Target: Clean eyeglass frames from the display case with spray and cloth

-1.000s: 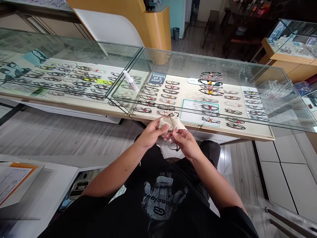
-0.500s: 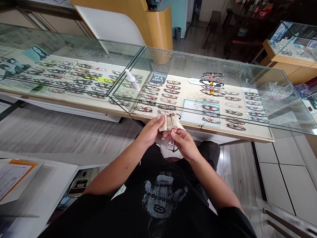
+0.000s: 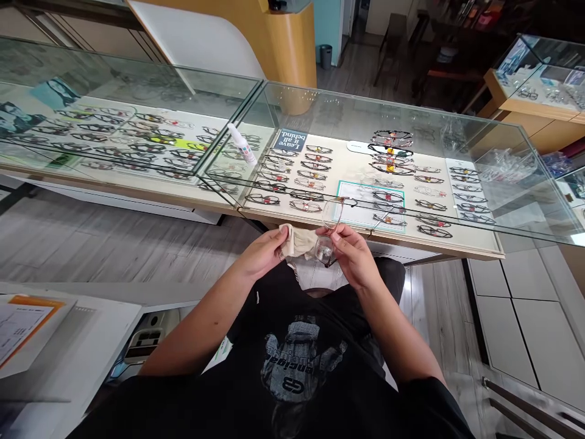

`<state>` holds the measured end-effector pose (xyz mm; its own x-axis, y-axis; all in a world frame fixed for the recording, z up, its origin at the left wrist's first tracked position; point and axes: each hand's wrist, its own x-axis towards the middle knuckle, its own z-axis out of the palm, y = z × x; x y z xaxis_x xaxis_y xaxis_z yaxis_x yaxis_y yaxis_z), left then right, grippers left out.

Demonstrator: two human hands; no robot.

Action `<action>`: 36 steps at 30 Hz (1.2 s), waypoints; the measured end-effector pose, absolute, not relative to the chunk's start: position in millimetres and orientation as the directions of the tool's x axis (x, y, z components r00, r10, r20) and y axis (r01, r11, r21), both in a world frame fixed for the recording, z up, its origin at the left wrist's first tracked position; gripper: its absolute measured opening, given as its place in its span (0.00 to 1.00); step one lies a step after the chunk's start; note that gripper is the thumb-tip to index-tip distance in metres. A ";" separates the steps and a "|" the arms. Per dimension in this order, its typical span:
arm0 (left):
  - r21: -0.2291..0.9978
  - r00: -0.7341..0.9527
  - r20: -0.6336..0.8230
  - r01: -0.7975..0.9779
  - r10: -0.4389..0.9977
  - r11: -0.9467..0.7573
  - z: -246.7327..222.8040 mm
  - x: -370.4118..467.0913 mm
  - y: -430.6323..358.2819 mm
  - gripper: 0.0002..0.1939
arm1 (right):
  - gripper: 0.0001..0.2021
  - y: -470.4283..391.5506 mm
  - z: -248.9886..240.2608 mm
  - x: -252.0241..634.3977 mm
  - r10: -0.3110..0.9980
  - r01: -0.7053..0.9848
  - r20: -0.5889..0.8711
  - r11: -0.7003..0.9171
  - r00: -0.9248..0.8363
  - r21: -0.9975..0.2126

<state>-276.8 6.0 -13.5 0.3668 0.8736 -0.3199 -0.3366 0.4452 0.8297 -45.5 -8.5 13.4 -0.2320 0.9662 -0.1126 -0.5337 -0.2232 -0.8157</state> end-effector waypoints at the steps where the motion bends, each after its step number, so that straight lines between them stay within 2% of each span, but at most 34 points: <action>1: 0.841 0.371 -0.325 -0.308 0.870 0.446 -10.1 -273.1 4.2 0.30 | 0.09 -8.5 12.1 -48.1 0.966 -0.530 -0.114 -0.223 -0.231 -0.818; 5: 0.843 0.401 -0.339 -0.273 0.851 0.464 0.4 -256.8 -1.6 0.31 | 0.08 -9.2 5.6 -57.2 0.974 -0.508 -0.107 -0.197 -0.200 -0.839; 12: 0.829 0.425 -0.260 -0.363 0.867 0.426 14.2 -230.5 -9.9 0.29 | 0.11 -11.0 1.0 -61.6 0.957 -0.510 -0.166 -0.268 -0.237 -0.818; 26: 0.794 0.367 -0.315 -0.403 0.875 0.455 11.0 -220.9 -7.6 0.23 | 0.12 -13.9 7.1 -64.0 0.977 -0.552 -0.148 -0.210 -0.155 -0.807; 33: 0.782 0.432 -0.354 -0.350 0.830 0.516 12.1 -224.3 -5.8 0.23 | 0.11 -14.8 9.7 -63.6 0.979 -0.597 -0.159 -0.202 -0.125 -0.776; 36: 0.777 0.422 -0.339 -0.379 0.841 0.503 12.3 -223.9 -6.3 0.22 | 0.11 -15.1 9.4 -63.8 0.977 -0.610 -0.166 -0.212 -0.132 -0.764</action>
